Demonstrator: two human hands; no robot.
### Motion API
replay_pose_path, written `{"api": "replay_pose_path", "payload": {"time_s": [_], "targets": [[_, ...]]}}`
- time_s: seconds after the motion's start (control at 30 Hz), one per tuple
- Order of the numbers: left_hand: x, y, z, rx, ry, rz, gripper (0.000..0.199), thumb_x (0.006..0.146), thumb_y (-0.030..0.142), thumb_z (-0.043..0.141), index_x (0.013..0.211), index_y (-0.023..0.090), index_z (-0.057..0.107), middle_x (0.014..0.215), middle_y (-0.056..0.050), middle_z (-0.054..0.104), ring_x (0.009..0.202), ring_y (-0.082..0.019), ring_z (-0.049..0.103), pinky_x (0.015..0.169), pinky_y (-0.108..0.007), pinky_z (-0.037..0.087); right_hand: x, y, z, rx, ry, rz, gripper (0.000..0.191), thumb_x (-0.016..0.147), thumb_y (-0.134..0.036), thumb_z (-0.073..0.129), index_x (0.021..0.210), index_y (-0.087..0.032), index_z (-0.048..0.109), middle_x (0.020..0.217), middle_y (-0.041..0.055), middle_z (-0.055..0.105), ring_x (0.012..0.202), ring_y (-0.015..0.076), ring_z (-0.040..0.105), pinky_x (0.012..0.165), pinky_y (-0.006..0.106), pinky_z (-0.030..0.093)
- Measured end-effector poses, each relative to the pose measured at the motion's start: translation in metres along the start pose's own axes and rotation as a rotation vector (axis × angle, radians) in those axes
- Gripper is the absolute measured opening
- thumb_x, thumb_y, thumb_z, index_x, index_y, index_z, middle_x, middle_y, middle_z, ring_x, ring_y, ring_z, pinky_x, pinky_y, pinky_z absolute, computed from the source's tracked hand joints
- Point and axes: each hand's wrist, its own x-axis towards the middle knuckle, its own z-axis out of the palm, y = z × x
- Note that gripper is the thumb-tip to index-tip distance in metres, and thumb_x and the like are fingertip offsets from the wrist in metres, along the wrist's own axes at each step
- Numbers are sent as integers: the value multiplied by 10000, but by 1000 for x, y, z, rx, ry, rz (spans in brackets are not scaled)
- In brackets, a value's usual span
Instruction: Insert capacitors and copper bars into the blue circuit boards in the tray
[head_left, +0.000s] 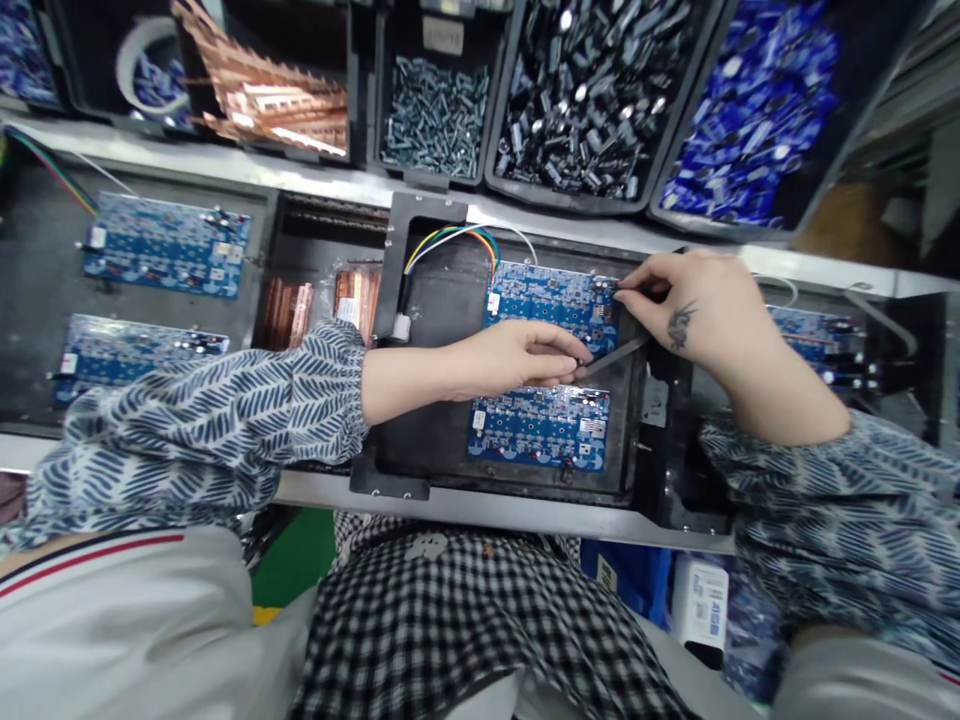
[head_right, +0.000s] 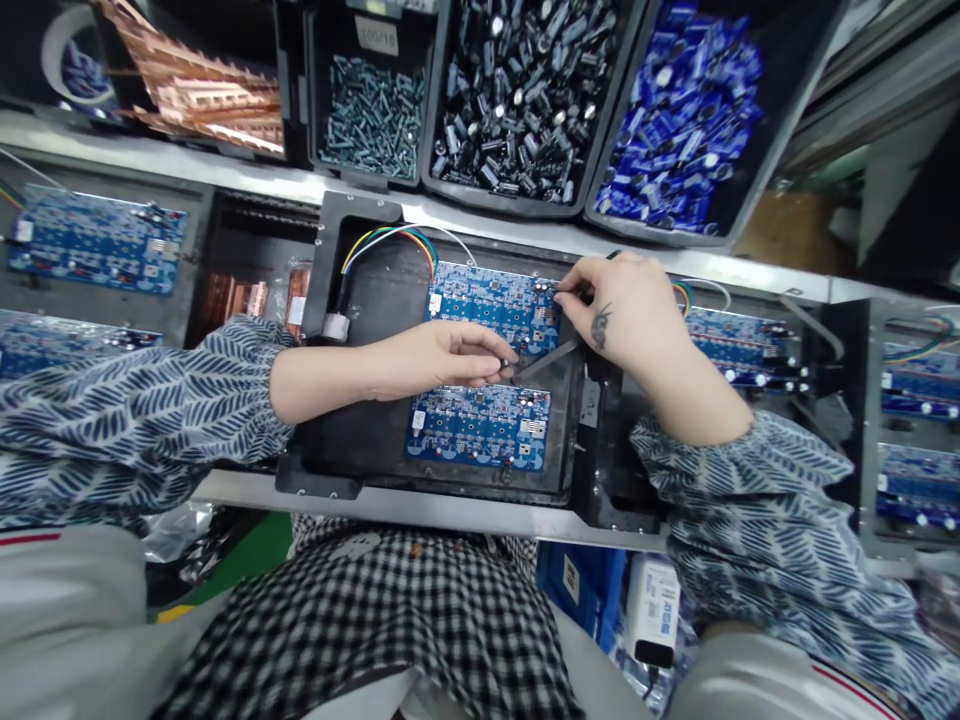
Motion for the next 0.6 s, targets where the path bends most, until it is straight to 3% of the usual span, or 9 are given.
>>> {"api": "replay_pose_path", "payload": {"time_s": [0.2,0.4,0.6], "targets": [[6,-5,0,-85,8,14,104,932,6,627,943,102,666,856,-19,703,821,-67,656,1000,-314,506,2,-1,2,35,12,25,125,846,-271,656,900,-198,741,769,76,663,742,242,554,743,379,405],[1,-3,5,-143,45,35,108,945,7,612,913,106,640,836,-5,692,786,-50,650,1015,-306,504,1,-16,-9,-9,-62,95,222,891,-234,660,999,-79,778,874,143,733,790,216,572,752,348,393],[4,-5,4,-150,13,24,122,928,-5,618,900,108,655,858,-7,688,814,-60,658,1026,-321,506,0,-19,-8,-31,-43,103,228,899,-243,677,1003,-71,787,886,157,748,776,204,563,740,343,384]]}}
